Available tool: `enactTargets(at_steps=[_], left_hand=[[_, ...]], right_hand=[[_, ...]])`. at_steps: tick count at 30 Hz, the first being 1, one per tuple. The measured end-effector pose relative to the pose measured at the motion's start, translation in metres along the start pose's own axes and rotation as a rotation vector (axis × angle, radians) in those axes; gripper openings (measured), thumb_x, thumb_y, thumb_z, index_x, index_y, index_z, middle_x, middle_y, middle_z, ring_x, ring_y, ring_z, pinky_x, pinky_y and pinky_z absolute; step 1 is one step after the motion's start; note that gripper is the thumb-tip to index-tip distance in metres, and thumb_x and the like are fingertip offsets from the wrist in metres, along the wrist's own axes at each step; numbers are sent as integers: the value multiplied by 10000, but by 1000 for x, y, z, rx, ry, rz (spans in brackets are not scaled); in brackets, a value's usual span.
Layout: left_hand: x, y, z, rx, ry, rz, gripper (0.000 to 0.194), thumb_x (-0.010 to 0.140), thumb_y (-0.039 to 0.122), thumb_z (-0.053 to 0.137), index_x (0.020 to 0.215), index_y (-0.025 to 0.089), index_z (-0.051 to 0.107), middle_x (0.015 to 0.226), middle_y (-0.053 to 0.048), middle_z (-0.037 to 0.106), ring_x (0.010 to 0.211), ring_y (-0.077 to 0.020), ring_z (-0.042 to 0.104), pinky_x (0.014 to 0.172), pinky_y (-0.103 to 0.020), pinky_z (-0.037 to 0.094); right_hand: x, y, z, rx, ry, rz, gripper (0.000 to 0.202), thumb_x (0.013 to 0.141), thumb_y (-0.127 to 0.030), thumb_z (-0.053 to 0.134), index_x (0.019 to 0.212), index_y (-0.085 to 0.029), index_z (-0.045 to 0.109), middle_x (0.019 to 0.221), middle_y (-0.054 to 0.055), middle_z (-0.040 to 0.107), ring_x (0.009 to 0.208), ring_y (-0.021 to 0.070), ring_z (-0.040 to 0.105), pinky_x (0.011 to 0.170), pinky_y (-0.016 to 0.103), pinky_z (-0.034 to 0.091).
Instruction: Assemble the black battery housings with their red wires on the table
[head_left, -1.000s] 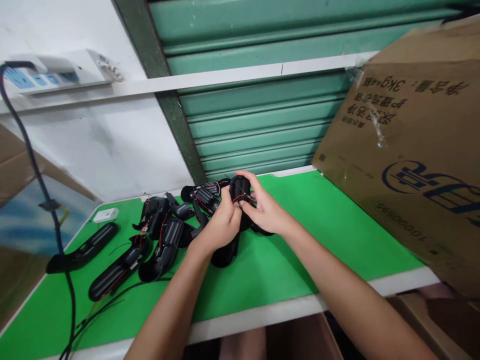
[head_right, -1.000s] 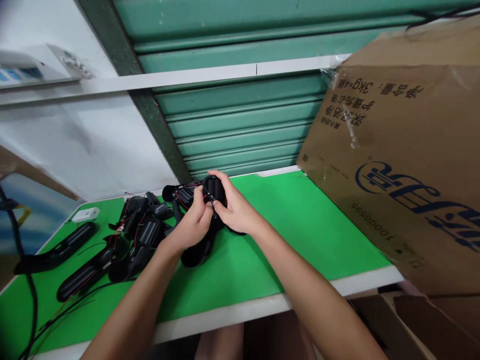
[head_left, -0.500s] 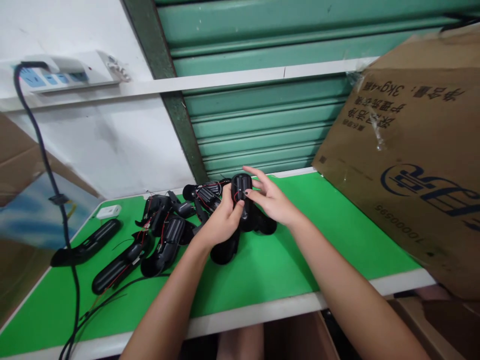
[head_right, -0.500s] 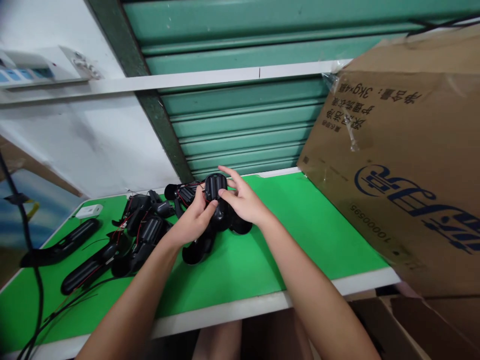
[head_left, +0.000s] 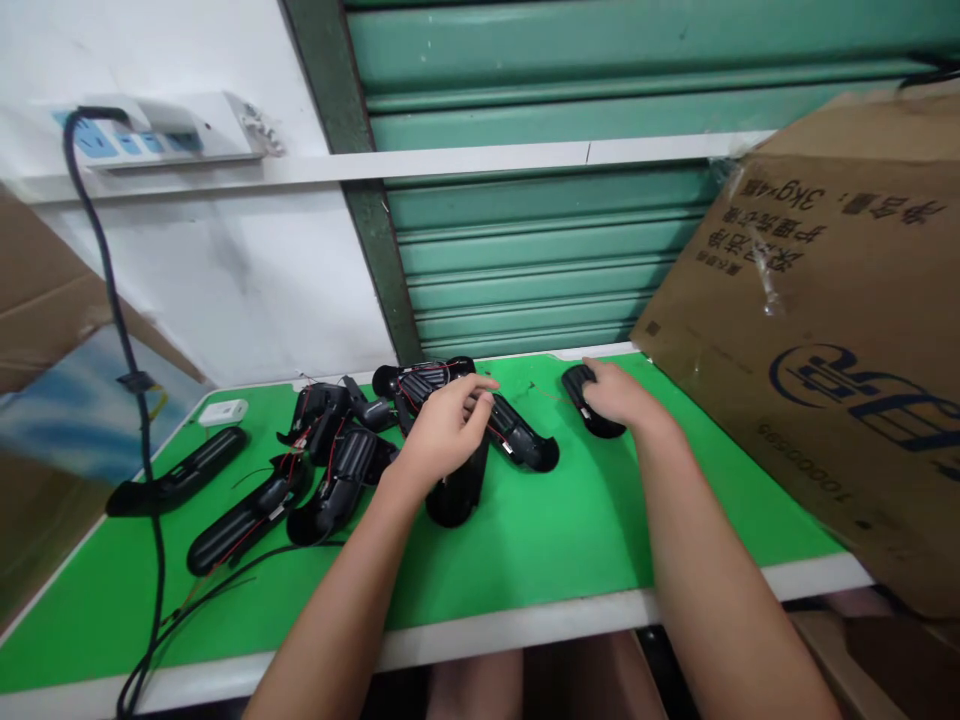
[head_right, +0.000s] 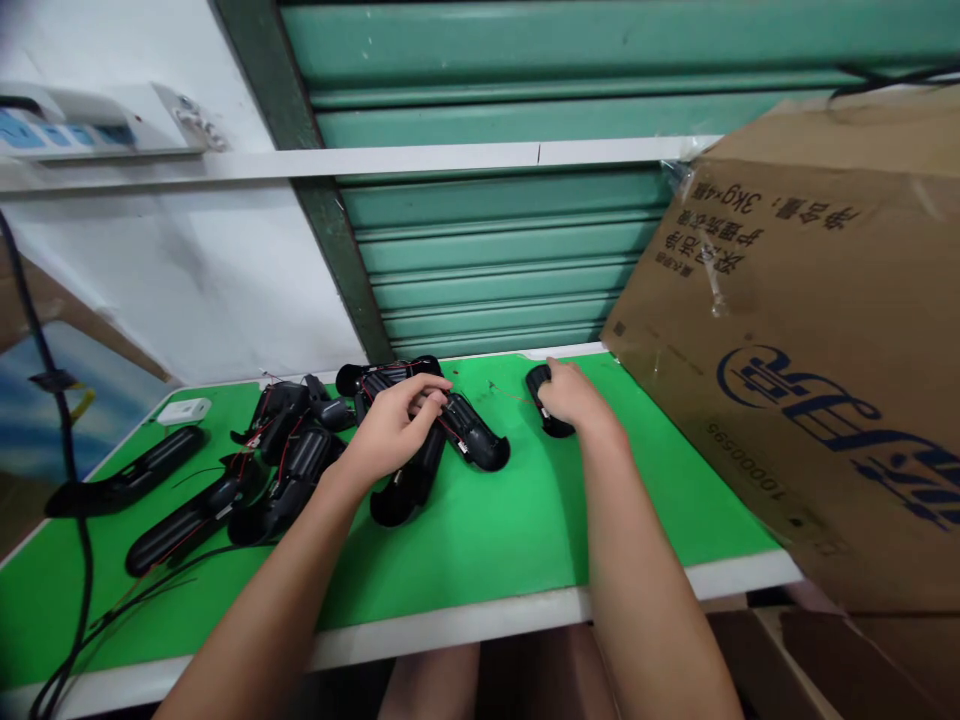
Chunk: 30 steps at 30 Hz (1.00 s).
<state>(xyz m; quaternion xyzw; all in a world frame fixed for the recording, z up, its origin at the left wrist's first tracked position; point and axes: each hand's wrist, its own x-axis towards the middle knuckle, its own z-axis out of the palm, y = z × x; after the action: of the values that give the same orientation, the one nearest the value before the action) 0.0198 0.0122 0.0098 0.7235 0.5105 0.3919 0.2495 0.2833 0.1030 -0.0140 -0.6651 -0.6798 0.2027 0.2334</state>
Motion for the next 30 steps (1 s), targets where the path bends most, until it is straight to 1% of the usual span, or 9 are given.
enactTargets(at_steps=[3, 6, 8, 10, 13, 16, 21, 27, 30], left_hand=[[1, 2, -2, 21, 40, -1, 292, 972, 300, 493, 1131, 158, 693, 946, -70, 733, 808, -168, 670, 730, -273, 517], [1, 0, -4, 13, 80, -1, 281, 970, 304, 504, 1120, 161, 692, 884, -48, 712, 733, -141, 642, 666, -242, 490], [1, -2, -6, 6, 114, -6, 278, 972, 304, 503, 1128, 164, 686, 870, -40, 704, 694, -128, 624, 628, -228, 469], [2, -4, -7, 12, 154, -19, 277, 973, 300, 499, 1135, 167, 680, 877, -39, 707, 664, -118, 610, 600, -221, 449], [2, -5, -8, 27, 188, -43, 273, 971, 294, 497, 1129, 167, 681, 882, -40, 712, 625, -107, 588, 579, -218, 427], [3, -5, -8, 31, 192, -49, 271, 967, 291, 496, 1112, 167, 688, 880, -39, 712, 607, -100, 569, 577, -216, 416], [4, -9, -9, -36, 226, -94, 273, 959, 318, 499, 1064, 165, 699, 830, -34, 693, 568, -101, 526, 532, -215, 392], [6, -14, -11, -136, 230, -163, 274, 947, 333, 502, 1044, 167, 697, 790, -34, 670, 652, -139, 601, 571, -228, 447], [6, -16, -11, -133, 204, -194, 278, 950, 340, 497, 1047, 173, 696, 791, -35, 675, 691, -153, 635, 602, -239, 471]], right_hand=[[-12, -14, -5, -179, 96, 20, 512, 791, -188, 577, 1274, -47, 665, 1335, 312, 610, 1268, 472, 559, 1043, 599, 437], [-26, -37, -8, -253, 193, -221, 491, 917, -288, 530, 1366, -103, 605, 1366, 245, 594, 1267, 411, 553, 1055, 561, 435], [-36, -51, -6, -149, 72, -431, 516, 934, -402, 568, 1385, -151, 590, 1328, 179, 622, 1197, 338, 601, 1031, 475, 475], [-46, -63, 1, -89, -123, -525, 632, 856, -521, 684, 1380, -180, 584, 1299, 145, 629, 1170, 316, 613, 1005, 436, 495], [-58, -74, 13, -140, -346, -486, 819, 668, -557, 847, 1347, -187, 576, 1255, 142, 632, 1150, 341, 616, 950, 430, 507], [-62, -74, 18, -139, -460, -421, 802, 645, -412, 862, 1345, -186, 542, 1184, 130, 666, 1028, 305, 660, 838, 365, 514], [-52, -63, 10, -133, -440, -310, 864, 692, -305, 766, 1470, -153, 424, 1203, 166, 694, 911, 282, 687, 735, 332, 502], [-47, -57, 0, 6, -327, -307, 857, 662, -342, 767, 1450, -169, 478, 1388, 181, 608, 919, 259, 691, 761, 345, 535], [-44, -57, 1, 92, -267, -333, 738, 652, -335, 756, 1346, -193, 550, 1268, 131, 661, 903, 237, 680, 741, 326, 532]])
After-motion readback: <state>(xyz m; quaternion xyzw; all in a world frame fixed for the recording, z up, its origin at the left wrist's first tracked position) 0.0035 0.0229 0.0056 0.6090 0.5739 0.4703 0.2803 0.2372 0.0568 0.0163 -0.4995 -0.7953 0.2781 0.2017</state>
